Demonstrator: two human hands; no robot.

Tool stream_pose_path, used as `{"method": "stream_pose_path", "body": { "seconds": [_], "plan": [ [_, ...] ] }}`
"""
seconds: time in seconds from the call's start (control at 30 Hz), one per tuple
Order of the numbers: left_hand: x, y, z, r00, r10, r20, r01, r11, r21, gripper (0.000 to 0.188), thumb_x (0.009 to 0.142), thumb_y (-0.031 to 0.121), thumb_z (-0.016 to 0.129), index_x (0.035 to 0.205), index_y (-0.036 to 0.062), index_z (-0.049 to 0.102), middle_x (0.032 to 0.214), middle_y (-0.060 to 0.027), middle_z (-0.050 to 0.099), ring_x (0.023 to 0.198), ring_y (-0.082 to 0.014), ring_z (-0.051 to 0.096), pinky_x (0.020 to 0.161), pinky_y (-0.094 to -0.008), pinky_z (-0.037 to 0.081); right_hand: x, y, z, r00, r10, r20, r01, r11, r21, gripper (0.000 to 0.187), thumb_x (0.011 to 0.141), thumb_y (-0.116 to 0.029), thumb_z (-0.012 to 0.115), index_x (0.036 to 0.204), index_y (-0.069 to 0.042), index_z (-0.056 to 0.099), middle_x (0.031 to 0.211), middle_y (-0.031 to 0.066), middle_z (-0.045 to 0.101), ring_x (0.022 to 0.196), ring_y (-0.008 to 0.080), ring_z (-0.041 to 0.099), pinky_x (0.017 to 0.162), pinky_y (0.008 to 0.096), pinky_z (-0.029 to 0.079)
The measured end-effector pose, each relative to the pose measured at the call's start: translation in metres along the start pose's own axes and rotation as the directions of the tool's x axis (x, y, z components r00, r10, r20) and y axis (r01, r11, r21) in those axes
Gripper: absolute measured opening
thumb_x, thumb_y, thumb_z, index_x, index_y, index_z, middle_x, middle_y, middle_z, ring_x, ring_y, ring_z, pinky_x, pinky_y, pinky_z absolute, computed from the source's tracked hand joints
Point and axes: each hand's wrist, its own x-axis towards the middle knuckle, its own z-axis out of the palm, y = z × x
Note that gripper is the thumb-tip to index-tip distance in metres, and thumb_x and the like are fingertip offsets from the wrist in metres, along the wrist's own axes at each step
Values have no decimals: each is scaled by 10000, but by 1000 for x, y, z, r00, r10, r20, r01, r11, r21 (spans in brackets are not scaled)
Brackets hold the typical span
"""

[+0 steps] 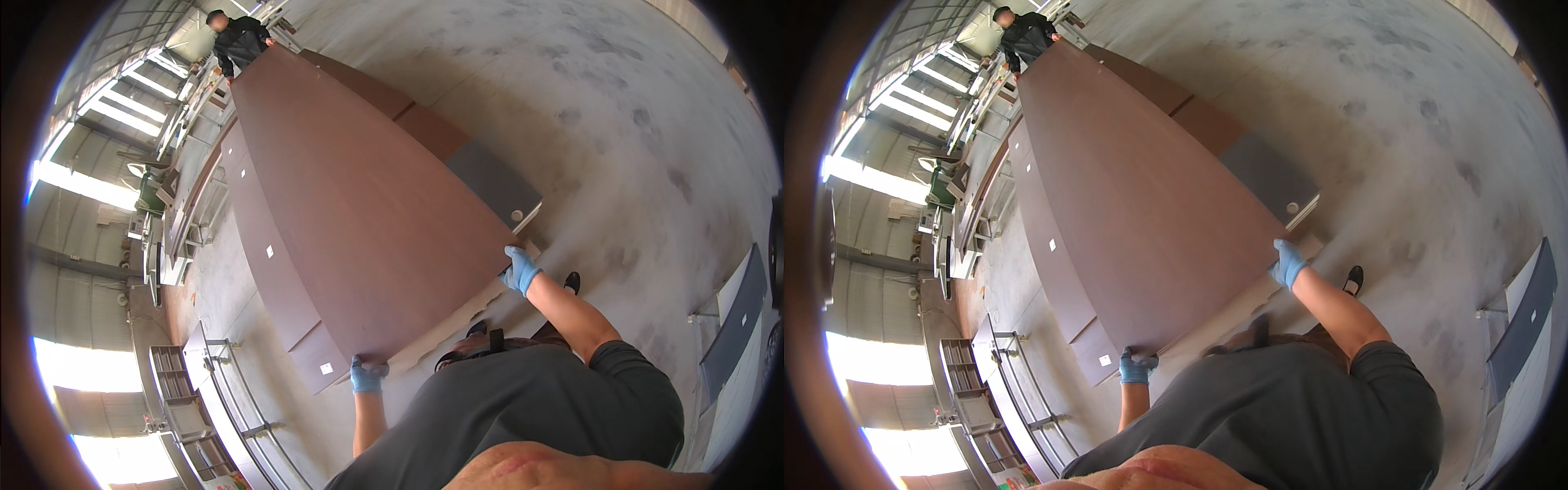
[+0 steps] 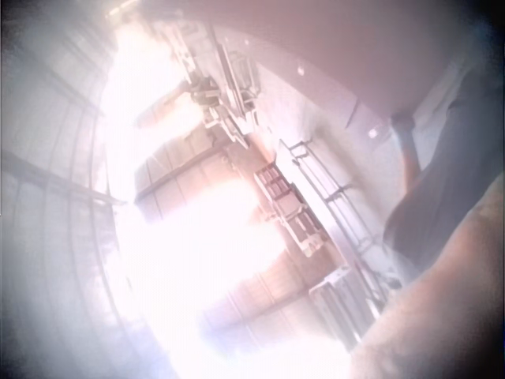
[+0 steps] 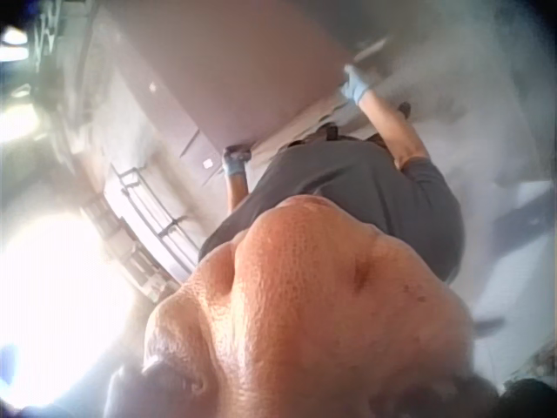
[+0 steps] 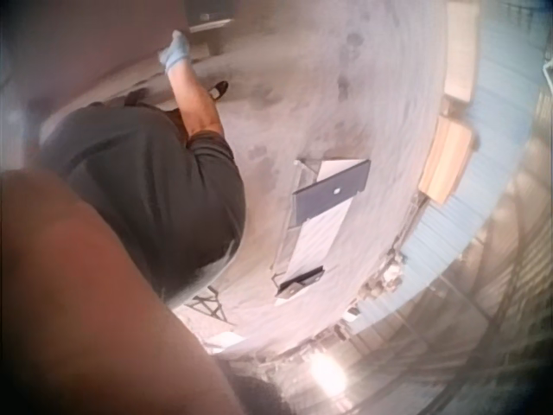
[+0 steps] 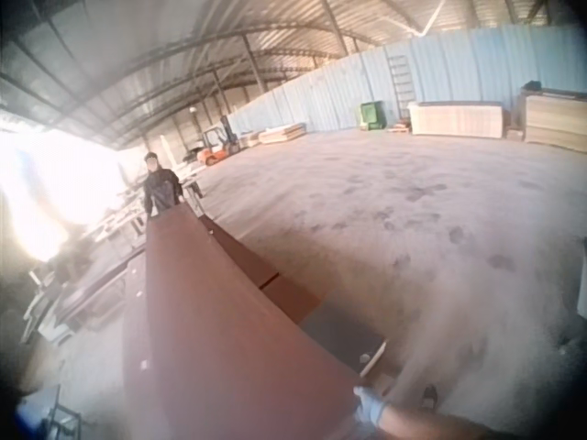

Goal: The person wipes a large brown panel with a cloth and a spray bottle, then carries the panel with another person to a stack and places it. The person repeats this process with a second panel.

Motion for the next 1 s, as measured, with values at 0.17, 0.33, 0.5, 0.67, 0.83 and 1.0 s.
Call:
{"method": "stream_pose_path", "body": {
  "seconds": [0.17, 0.33, 0.5, 0.67, 0.83, 1.0],
  "plan": [
    [-20, -129, 79, 999, 11, -33, -16, 991, -133, 311, 985, 369, 517, 1205, 163, 591, 1366, -55, 596, 1256, -319, 523, 1027, -566, 435, 21, -161, -18, 998, -30, -51, 26, 997, -71, 431, 1044, -226, 444, 1452, -87, 427, 1463, 116, 494, 1313, 300, 523, 1107, 477, 467],
    [-40, -267, 172, 998, -11, 57, 8, 999, 48, 304, 979, 323, 484, 1214, 163, 593, 1378, -63, 594, 1268, -314, 511, 1055, -568, 413, 42, -328, -39, 998, -62, -3, 62, 998, -24, 425, 1045, -215, 440, 1452, -94, 434, 1467, 111, 498, 1317, 298, 525, 1077, 484, 497],
    [-50, -365, 243, 998, -22, 57, 17, 997, 81, 323, 976, 369, 461, 1188, 172, 606, 1340, -57, 619, 1232, -321, 536, 1023, -573, 436, 67, -442, -61, 995, -98, -26, 96, 994, -55, 455, 1018, -238, 477, 1457, -128, 428, 1460, 101, 515, 1280, 299, 563, 1076, 506, 494],
    [-49, -448, 319, 998, -58, 20, 55, 988, 141, 354, 987, 433, 412, 1171, 204, 610, 1304, -40, 615, 1203, -304, 548, 949, -529, 461, 102, -537, -90, 988, -52, -147, 49, 999, -20, 476, 1006, -251, 496, 1457, -123, 421, 1461, 106, 514, 1301, 302, 544, 1079, 522, 480],
    [-23, -530, 397, 990, -142, 10, 136, 963, 231, 280, 952, 416, 487, 1085, 208, 620, 1271, -45, 611, 1189, -320, 537, 934, -546, 449, 152, -638, -114, 994, -46, -99, 45, 999, -8, 464, 1020, -260, 472, 1458, -118, 415, 1475, 109, 507, 1342, 312, 509, 1082, 543, 468],
    [-27, -609, 507, 979, -174, 107, 124, 924, 362, 437, 978, 492, 412, 1226, 181, 592, 1319, -81, 575, 1215, -350, 502, 985, -558, 437, 187, -765, -110, 990, -39, -133, 37, 999, -12, 443, 1041, -264, 436, 1462, -128, 417, 1485, 103, 503, 1350, 308, 506, 1084, 528, 469]
  ]
}}
